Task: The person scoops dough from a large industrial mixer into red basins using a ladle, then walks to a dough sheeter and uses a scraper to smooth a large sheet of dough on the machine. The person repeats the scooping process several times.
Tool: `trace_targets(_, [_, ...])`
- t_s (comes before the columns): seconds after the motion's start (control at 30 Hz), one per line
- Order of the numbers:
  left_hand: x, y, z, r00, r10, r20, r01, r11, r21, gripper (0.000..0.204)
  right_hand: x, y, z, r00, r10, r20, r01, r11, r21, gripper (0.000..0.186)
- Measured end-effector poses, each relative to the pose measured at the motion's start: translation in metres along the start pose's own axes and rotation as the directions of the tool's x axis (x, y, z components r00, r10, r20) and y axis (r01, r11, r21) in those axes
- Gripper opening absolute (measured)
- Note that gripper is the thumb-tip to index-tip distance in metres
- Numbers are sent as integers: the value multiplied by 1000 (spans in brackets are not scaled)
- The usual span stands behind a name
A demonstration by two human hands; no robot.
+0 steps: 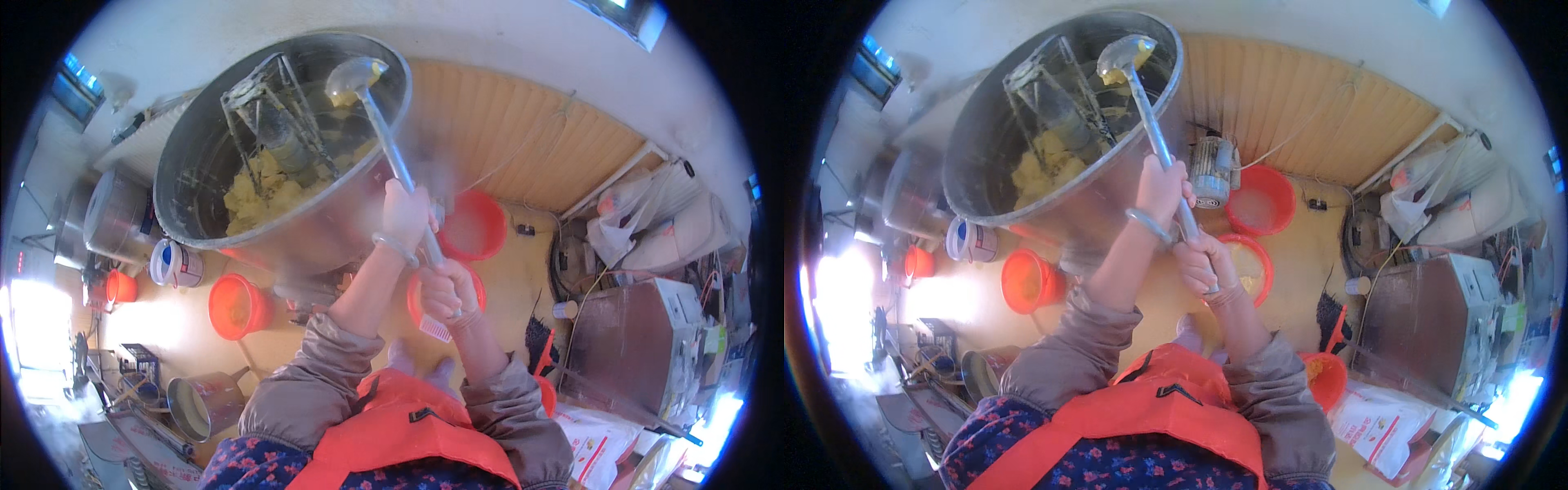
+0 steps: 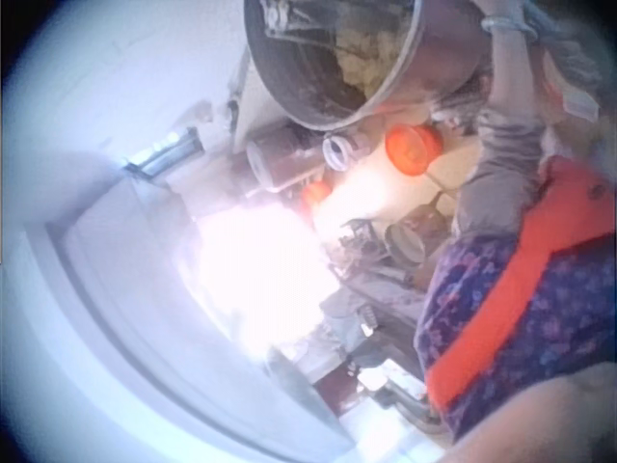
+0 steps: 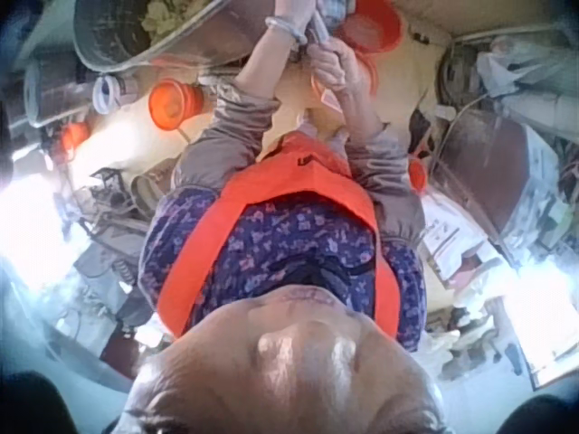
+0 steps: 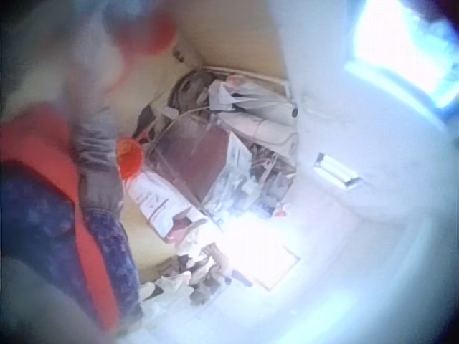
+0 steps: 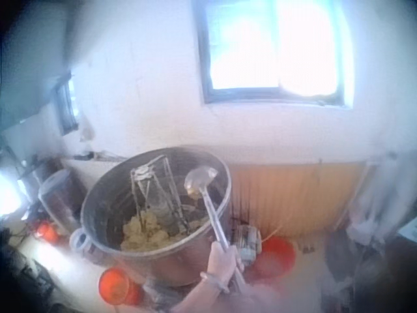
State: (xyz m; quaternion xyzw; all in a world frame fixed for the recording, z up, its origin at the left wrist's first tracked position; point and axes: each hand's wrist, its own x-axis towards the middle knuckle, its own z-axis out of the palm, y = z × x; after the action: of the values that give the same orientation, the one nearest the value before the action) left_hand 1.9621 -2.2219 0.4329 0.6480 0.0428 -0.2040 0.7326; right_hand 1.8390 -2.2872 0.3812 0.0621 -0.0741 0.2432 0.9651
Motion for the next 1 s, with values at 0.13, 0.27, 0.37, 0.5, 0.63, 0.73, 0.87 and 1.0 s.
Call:
trace_targets(0.13, [-13, -2, -9, 994, 23, 106, -31, 997, 73, 19, 2, 11, 2, 998, -28, -59, 40, 977, 209, 14])
trace_targets(0.27, [-13, 3, -18, 992, 120, -24, -119, 992, 42, 19, 8, 22, 8, 996, 49, 70, -52, 998, 35, 25])
trace_targets(0.37, [-8, 9, -33, 996, 36, 78, -44, 994, 102, 22, 18, 34, 7, 999, 37, 19, -40, 984, 171, 29])
trace_targets(0.5, [-12, -10, -42, 987, 145, 74, -153, 982, 113, 24, 14, 52, -5, 996, 87, 9, -87, 996, 37, 33])
trace_targets(0.63, [9, -25, -33, 998, -26, 53, 34, 989, -146, 47, 11, 32, -29, 997, -17, -74, 28, 988, 149, 32])
trace_targets(0.73, [18, -43, -2, 977, -192, -95, 135, 895, -426, 49, -10, 27, -37, 966, -148, -213, 155, 988, 18, 26])
trace_targets(0.87, [49, -81, 35, 962, -150, -229, 55, 926, -374, 43, -28, 27, -33, 997, -20, -69, 29, 990, 137, 46])
trace_targets(1.0, [88, -115, 56, 919, -233, -317, 64, 884, -463, 39, -23, 28, -24, 993, 113, 24, -115, 988, 108, 41])
